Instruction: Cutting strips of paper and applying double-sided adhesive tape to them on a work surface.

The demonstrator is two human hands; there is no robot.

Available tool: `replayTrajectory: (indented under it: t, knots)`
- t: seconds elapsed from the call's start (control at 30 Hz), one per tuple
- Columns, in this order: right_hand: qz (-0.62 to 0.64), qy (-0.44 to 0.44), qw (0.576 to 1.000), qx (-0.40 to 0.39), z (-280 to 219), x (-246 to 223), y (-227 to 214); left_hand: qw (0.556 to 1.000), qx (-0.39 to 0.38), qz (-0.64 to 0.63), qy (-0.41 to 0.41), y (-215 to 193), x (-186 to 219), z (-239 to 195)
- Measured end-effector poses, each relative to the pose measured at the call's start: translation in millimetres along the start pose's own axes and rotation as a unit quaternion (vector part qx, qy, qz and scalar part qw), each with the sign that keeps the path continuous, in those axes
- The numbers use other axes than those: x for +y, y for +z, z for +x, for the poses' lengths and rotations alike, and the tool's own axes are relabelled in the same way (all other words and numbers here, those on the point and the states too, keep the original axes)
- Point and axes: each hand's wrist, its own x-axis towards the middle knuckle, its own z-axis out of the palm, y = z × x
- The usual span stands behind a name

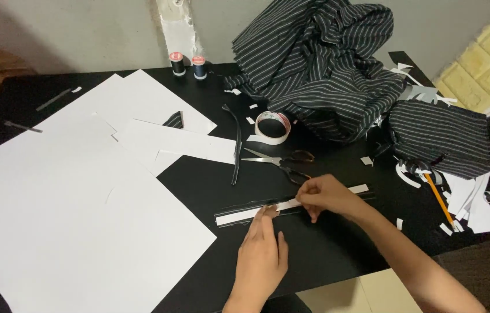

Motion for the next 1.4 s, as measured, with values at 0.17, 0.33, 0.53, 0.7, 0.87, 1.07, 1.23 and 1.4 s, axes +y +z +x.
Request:
replayTrajectory:
  t: [0.17, 0.33, 0.53, 0.7, 0.87, 1.07, 1.23, 1.4]
  knots:
    - [-0.038, -0.003, 0.999, -0.003, 3.8, 2.7, -1.9, 1.000, 0.003, 0.007, 0.001, 2.7, -2.6, -0.7]
    - [-0.064, 0.001, 0.998, 0.019, 3.4, 3.1, 3.4, 1.000, 0.005, -0.004, 0.002, 0.4, -1.6, -0.4]
    - [-0.063, -0.008, 0.997, 0.031, 6.2, 8.8, 5.3, 1.000, -0.002, 0.002, -0.005, 2.6, -3.5, -0.7]
    - [-0.080, -0.012, 0.996, 0.040, 1.7, 3.8, 6.8, 1.000, -0.006, -0.011, -0.014, 2.1, -3.5, -0.2]
    - [-0.064, -0.002, 0.997, 0.038, 5.1, 6.8, 7.7, 1.000, 0.002, -0.013, -0.001, 0.7, -2.2, -0.1]
    - [-0.074, 0.017, 0.996, 0.047, -1.0, -1.7, 9.9, 1.000, -0.003, 0.000, -0.013, 4.2, -5.2, -0.8]
    - [-0.060, 0.026, 0.997, 0.043, -4.2, -7.0, 9.8, 1.000, -0.001, -0.006, -0.012, 2.2, -3.4, -0.1]
    - [-0.049, 0.033, 0.997, 0.052, -7.4, -10.8, 12.7, 1.000, -0.005, 0.006, -0.012, 3.7, -4.4, -0.6]
